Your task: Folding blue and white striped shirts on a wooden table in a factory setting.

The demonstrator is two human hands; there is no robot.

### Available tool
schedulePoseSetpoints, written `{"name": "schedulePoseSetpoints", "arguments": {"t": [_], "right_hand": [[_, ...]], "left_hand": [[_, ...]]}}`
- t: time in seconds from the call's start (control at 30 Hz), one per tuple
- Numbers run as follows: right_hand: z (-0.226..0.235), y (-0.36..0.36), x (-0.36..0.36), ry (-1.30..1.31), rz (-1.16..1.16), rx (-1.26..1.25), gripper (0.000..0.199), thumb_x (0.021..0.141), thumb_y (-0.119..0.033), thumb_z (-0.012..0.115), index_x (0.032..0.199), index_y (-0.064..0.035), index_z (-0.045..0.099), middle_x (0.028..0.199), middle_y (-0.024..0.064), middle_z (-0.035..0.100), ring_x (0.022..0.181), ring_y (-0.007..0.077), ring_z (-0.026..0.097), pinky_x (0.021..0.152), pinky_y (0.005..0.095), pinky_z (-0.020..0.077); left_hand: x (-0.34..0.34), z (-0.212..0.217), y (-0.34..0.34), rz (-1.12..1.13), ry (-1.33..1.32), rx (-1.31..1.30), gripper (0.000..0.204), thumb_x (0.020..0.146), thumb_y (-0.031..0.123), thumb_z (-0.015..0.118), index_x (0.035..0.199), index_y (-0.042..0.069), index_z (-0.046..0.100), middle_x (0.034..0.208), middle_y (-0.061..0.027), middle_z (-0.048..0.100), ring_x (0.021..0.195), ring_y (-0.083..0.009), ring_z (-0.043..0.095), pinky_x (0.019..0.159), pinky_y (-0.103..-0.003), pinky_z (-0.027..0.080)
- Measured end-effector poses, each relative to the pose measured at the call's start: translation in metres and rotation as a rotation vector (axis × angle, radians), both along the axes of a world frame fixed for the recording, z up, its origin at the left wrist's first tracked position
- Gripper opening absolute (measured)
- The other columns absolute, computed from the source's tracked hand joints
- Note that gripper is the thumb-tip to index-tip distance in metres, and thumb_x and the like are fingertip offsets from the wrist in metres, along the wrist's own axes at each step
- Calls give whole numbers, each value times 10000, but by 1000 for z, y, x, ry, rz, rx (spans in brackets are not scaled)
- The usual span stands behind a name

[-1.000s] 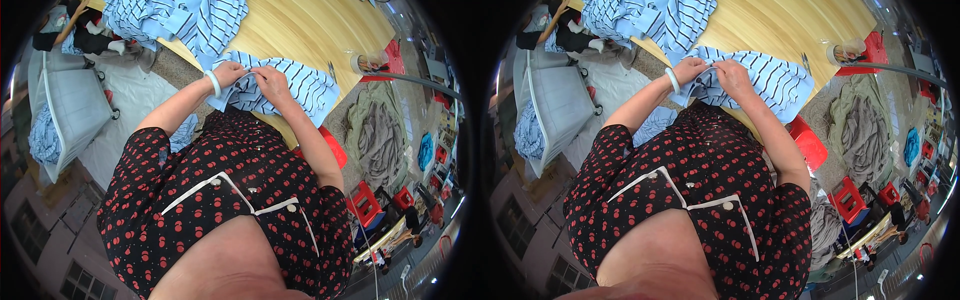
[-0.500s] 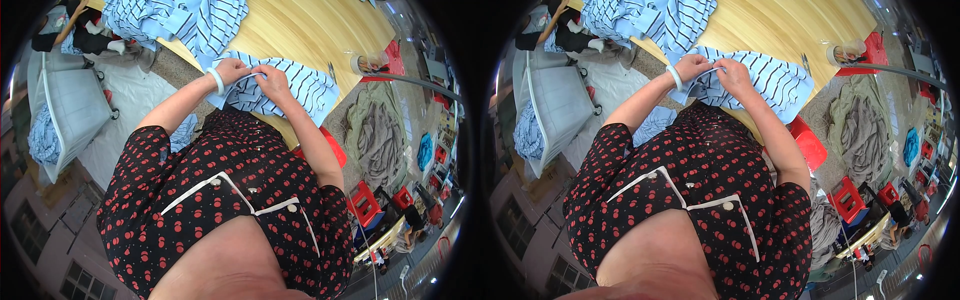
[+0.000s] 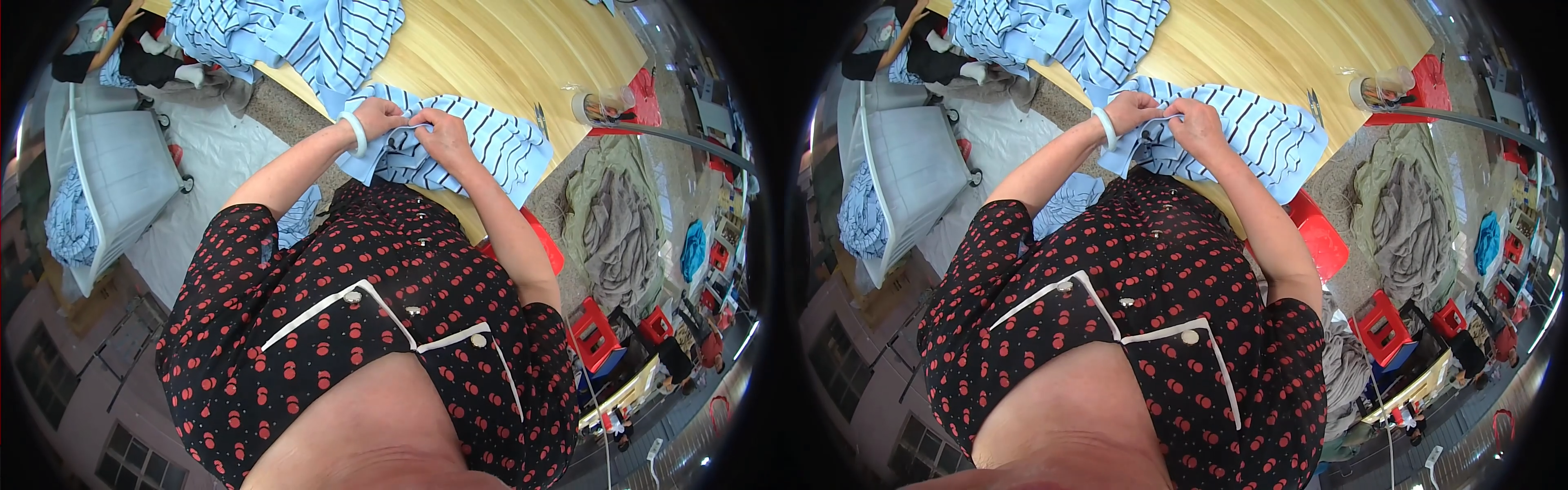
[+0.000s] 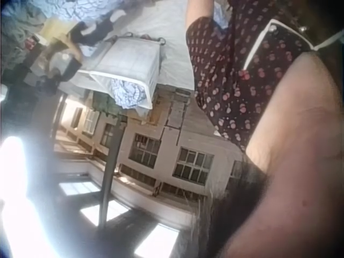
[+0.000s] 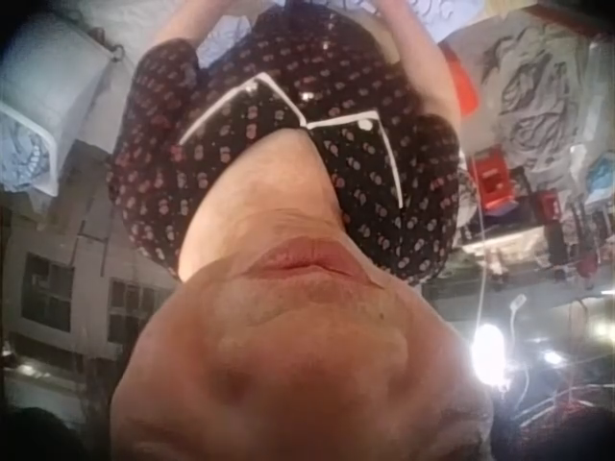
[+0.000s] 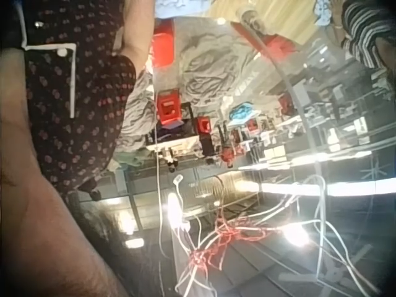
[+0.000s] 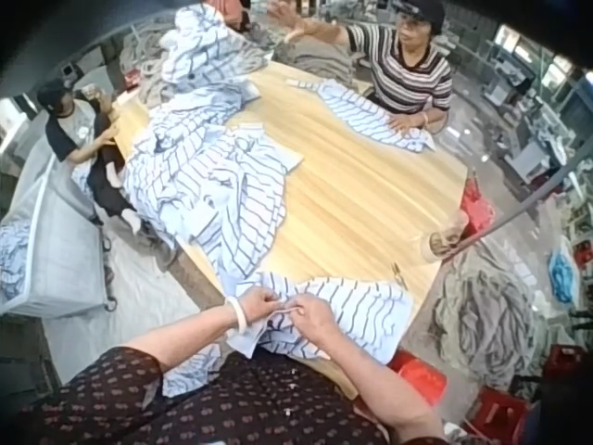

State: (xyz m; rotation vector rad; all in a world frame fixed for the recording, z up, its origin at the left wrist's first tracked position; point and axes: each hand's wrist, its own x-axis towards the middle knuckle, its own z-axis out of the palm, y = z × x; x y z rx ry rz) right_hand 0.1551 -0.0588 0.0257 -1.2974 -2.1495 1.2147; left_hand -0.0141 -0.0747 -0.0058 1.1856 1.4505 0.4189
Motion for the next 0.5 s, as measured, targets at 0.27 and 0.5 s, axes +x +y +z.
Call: {"name": "schedulePoseSetpoints", "arguments": {"t": [0.27, 0.5], "right_hand": [[-6, -4, 3, 36, -5, 10, 161, 673, -81, 506, 803, -34, 589, 760, 117, 598, 699, 230, 581, 649, 296, 451], [-13, -8, 4, -25, 74, 198, 160, 695, -49, 464, 805, -43, 581, 796, 131, 576, 731, 276, 551, 658, 337, 440]], "left_hand": [[5, 0, -7, -6, 50, -7, 251, 687, 253, 643, 702, 7, 596, 599, -6, 548, 535, -52, 431, 487, -222, 373], [15, -9, -12, -19, 231, 127, 211, 686, 211, 621, 678, 4, 583, 573, -26, 544, 530, -71, 446, 479, -243, 377]]}}
